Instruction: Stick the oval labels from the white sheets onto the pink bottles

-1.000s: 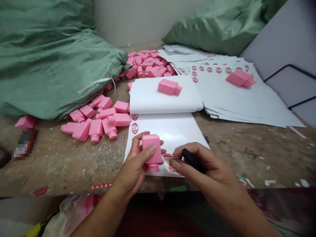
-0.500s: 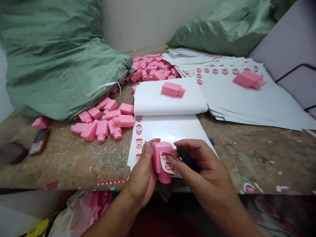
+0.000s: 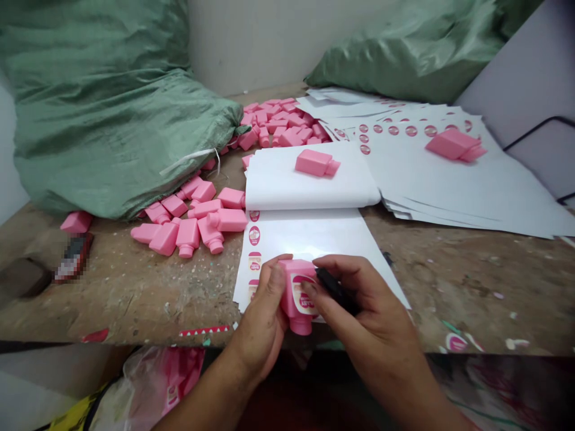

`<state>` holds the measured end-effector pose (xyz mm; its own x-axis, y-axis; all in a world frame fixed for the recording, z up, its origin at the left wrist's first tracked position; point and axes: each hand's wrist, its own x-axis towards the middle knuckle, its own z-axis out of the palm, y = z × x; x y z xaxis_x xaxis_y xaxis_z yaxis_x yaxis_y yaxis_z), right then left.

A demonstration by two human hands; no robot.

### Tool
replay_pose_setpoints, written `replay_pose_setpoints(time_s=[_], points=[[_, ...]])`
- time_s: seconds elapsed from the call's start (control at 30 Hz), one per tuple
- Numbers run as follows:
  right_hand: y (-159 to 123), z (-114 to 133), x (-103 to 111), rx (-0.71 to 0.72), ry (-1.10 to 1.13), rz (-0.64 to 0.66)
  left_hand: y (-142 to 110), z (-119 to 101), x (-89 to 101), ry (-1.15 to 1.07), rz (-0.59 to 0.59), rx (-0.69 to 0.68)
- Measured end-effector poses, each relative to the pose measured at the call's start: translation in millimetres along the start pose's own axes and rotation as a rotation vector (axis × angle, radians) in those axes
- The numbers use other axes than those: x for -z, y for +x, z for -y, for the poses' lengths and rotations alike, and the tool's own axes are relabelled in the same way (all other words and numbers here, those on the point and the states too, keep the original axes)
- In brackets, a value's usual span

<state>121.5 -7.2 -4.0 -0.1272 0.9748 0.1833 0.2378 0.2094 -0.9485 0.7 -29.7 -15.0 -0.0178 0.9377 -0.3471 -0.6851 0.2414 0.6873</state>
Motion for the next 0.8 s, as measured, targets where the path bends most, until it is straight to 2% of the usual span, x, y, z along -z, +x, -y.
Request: replay_pose_setpoints(time_s=[0.17, 0.33, 0.4, 0.47, 0.57, 0.67, 0.8], points=[[-3.0, -3.6, -0.9, 0.112, -0.145, 0.008, -5.0, -0.1, 2.7, 0.100, 0.089, 0.033], [-4.2, -9.1, 6.9, 0.328, -0.479, -0.019, -7.8, 3.5, 2.3, 0.136, 0.082, 0.011], [-2.5, -11.0, 13.9, 0.349, -0.516, -0.014, -8.4, 4.6, 2.2, 0.133, 0.082, 0.034], [0.5, -11.9, 21.6, 0.290, -0.485, -0.020, -9.1, 4.2, 2.3, 0.133, 0.065, 0.074], [5.2, -9.6, 29.8, 0.100, -0.319, -0.028, -11.1, 0.7, 3.0, 0.169, 0.037, 0.127], [7.1, -3.9, 29.4, -0.072, -0.101, 0.042, -14.6, -2.8, 3.0, 0.201, 0.053, 0.139], [7.2, -3.0, 22.0, -0.184, 0.077, 0.175, -18.3, -1.7, 0.1, 0.211, 0.102, 0.161]])
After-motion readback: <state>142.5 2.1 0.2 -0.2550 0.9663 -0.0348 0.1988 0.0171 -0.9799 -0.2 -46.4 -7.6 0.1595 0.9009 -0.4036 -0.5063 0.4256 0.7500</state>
